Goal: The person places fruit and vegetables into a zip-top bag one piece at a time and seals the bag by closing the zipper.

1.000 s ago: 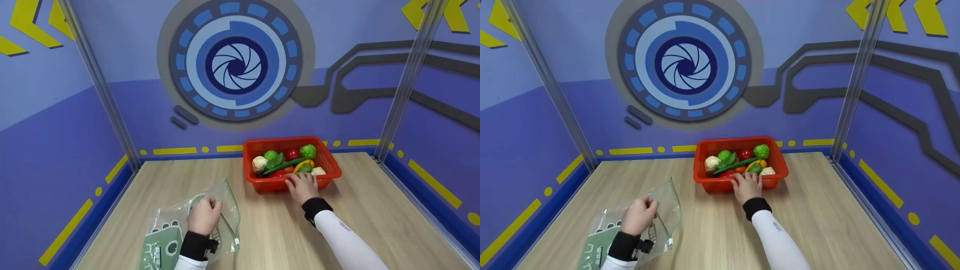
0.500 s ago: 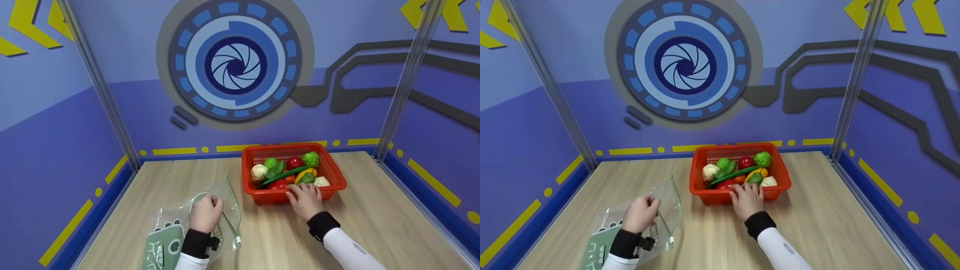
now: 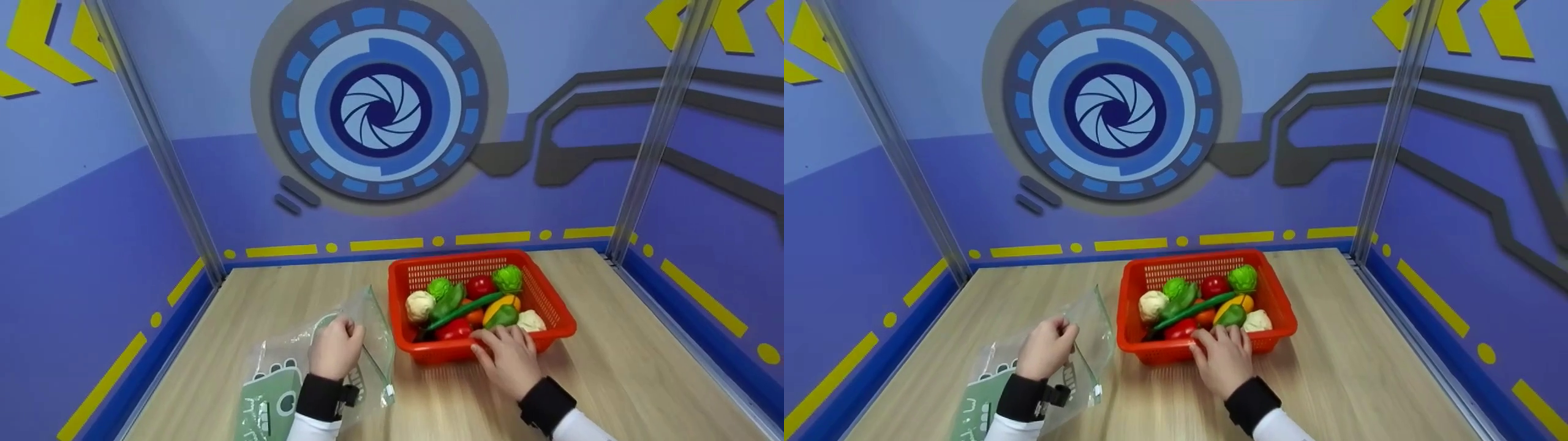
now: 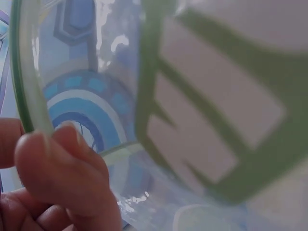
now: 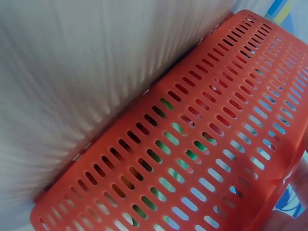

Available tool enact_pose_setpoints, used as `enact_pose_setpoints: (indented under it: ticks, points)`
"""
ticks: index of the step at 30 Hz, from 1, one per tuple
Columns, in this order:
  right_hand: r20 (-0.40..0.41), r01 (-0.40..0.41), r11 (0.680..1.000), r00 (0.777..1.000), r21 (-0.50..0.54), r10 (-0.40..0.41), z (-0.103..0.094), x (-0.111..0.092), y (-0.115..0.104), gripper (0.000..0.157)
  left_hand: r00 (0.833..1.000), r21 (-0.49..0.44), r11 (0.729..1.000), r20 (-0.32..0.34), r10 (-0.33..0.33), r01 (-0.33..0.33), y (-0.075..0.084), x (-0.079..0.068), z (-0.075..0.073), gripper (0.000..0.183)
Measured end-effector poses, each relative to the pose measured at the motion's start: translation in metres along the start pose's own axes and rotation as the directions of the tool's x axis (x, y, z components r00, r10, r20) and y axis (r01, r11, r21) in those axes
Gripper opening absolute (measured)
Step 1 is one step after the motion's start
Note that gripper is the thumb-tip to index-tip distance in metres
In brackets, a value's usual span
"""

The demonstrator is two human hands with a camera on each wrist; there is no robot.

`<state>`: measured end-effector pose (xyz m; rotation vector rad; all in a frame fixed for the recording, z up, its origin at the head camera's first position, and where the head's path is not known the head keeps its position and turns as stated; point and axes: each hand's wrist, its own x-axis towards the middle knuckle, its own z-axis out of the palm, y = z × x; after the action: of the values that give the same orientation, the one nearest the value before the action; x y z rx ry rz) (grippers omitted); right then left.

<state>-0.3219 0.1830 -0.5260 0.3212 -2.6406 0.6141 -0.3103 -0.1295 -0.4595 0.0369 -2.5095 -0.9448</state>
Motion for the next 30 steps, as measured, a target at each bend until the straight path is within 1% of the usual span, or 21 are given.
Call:
enact_pose_setpoints:
  ticks: [7,13,19,22,26,30]
  points:
    - [0.035,-0.007,1.0,0.999,0.008,0.007,-0.011,-0.017,-0.008,0.017,0.999,-0.016,0.999,0.011,-0.031,0.031,0.0,-0.001,-0.001,0.023]
    - [0.091,-0.009,1.0,0.996,0.021,0.007,-0.021,-0.03,-0.013,0.017,0.998,-0.031,0.998,0.005,-0.063,0.063,-0.002,-0.003,-0.006,0.023]
    - [0.152,-0.019,1.0,0.988,0.021,0.015,-0.035,-0.041,-0.018,0.015,0.998,-0.048,0.997,-0.007,-0.067,0.066,-0.003,-0.001,-0.006,0.022]
    - [0.208,-0.012,1.0,0.978,0.026,0.006,-0.041,-0.045,-0.02,0.014,0.997,-0.052,0.996,-0.016,-0.071,0.07,-0.005,-0.001,-0.005,0.023]
    - [0.284,0.0,0.999,0.959,0.048,-0.013,-0.047,-0.05,-0.019,0.014,0.997,-0.041,0.997,-0.022,-0.071,0.07,-0.007,-0.001,-0.003,0.024]
    - [0.339,-0.009,0.998,0.941,0.069,-0.015,-0.051,-0.05,-0.018,0.014,0.998,-0.048,0.997,-0.011,-0.062,0.062,-0.007,-0.001,-0.001,0.024]
